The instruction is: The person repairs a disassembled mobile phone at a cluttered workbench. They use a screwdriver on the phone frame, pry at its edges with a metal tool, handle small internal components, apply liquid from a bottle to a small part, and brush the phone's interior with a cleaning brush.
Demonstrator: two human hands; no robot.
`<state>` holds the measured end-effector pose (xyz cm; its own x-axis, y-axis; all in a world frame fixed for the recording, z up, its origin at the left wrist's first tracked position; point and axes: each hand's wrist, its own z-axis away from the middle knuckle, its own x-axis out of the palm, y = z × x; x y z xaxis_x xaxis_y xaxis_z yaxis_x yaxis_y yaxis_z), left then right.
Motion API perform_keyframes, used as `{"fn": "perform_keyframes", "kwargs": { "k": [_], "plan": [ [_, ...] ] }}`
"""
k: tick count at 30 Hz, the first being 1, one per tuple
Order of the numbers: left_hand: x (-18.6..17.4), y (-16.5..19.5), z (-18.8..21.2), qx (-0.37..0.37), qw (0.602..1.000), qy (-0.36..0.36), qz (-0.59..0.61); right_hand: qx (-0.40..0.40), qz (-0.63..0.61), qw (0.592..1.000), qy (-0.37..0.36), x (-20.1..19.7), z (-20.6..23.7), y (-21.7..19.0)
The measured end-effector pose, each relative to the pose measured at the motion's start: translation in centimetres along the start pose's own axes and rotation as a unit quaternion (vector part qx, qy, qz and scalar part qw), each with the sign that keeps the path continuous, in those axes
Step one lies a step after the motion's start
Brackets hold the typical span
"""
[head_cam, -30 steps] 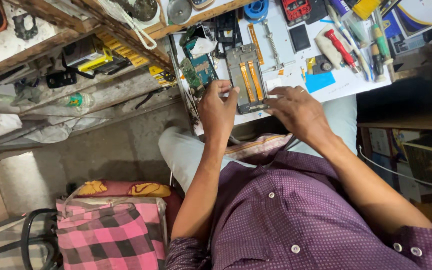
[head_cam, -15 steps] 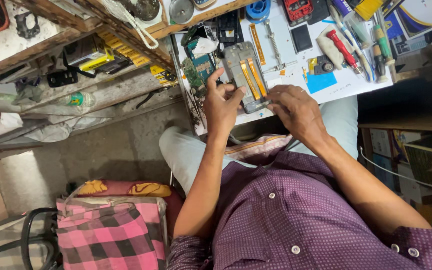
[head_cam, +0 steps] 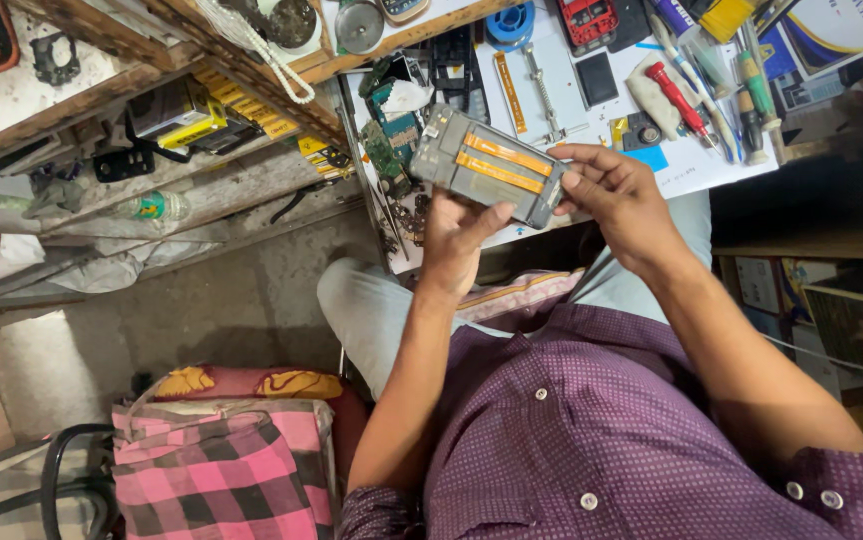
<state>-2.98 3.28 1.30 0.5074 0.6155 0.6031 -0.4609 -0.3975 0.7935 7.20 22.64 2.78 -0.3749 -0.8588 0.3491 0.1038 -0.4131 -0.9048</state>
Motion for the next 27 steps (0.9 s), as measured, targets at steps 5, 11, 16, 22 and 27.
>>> {"fn": "perform_keyframes", "kwargs": {
  "k": [5,11,16,22,27],
  "plan": [
    [0.6,1.9,0.3,-0.013,0.996,-0.087,-0.009,0.04,0.024,0.998,-0.032,-0.6,-0.4,-1.2],
    [1.1,2.5,0.5,0.009,0.987,-0.103,-0.122,0.036,0.143,0.989,-0.004,-0.2,-0.6,-1.6],
    [0.5,1.4,0.6,0.026,0.976,-0.108,-0.19,0.039,0.165,0.986,0.001,-0.1,-0.9,-1.4],
    [0.5,1.2,0.6,0.037,0.969,-0.117,-0.213,0.047,0.172,0.984,-0.005,-0.3,-1.3,-1.7],
    [1.0,1.7,0.6,0.04,0.967,-0.117,-0.225,0.023,0.197,0.98,-0.019,-0.3,-1.8,-1.8]
  ]
}}
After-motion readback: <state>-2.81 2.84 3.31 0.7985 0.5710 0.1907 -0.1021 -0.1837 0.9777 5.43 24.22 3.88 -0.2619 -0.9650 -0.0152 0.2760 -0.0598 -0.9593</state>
